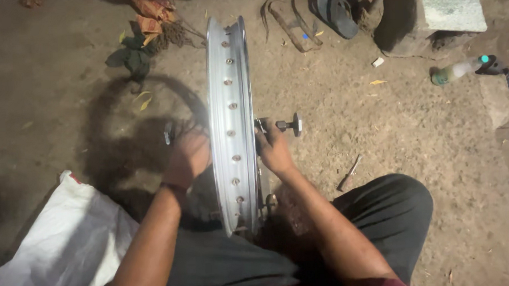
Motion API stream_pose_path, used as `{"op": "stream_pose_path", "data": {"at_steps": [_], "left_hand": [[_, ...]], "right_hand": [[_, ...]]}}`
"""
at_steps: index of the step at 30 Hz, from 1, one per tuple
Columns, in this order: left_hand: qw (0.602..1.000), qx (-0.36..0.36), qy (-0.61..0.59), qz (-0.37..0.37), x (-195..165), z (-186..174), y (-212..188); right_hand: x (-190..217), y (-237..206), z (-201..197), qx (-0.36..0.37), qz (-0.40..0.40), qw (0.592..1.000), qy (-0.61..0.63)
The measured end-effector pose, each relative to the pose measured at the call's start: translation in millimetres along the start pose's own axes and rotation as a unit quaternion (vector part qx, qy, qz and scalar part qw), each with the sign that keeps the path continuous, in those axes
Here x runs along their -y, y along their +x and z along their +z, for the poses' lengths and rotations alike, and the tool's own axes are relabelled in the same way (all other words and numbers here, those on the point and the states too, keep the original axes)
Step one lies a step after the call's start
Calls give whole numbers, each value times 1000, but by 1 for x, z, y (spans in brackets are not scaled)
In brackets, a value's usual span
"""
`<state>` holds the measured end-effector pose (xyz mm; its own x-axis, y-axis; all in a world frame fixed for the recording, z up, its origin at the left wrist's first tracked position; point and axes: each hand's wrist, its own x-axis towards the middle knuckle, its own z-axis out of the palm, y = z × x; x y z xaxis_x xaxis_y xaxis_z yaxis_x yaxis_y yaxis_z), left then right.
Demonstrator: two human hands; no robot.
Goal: The person sits on the ground and uses a spoke wrench to tighten the spokes on a bicycle wheel mounted in a truing stand. They rotate the wheel and adjust multiple spokes sequentially.
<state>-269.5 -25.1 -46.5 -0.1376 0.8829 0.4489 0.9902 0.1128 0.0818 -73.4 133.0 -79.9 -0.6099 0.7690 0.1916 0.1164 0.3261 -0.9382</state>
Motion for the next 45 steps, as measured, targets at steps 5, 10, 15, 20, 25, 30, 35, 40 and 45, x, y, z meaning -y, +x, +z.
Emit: {"op": "stream_pose_path", "data": {"at_steps": [5, 10, 15, 20, 25, 30, 35, 40, 45], "left_hand": [[978, -83, -163, 101, 15, -2, -10], [900, 4, -434, 38, 31, 18, -9], [958, -12, -271, -87, -13, -14, -13], [749, -121, -606, -238, -93, -120, 19], [796, -105, -579, -144, -43, -102, 96], [853, -99, -510, -42, 32, -59, 219], [894, -132, -404, -146, -25, -121, 189], [879, 257, -396, -67, -120, -134, -40], [951, -12, -240, -196, -79, -70, -110]], "right_hand": [[-11, -2, 5, 4, -43, 989, -138], [0, 2, 4, -2, -4, 981, -193], [5, 0, 0, 4, -26, 987, -162], [4, 2, 4, -19, -26, 985, -168], [20, 7, 1, 0, -25, 984, -179], [39, 2, -4, 4, -23, 981, -192], [32, 0, -3, -33, -148, 969, -197], [2, 1, 0, 22, -6, 990, -138], [-4, -3, -6, 34, -37, 989, -137]]}}
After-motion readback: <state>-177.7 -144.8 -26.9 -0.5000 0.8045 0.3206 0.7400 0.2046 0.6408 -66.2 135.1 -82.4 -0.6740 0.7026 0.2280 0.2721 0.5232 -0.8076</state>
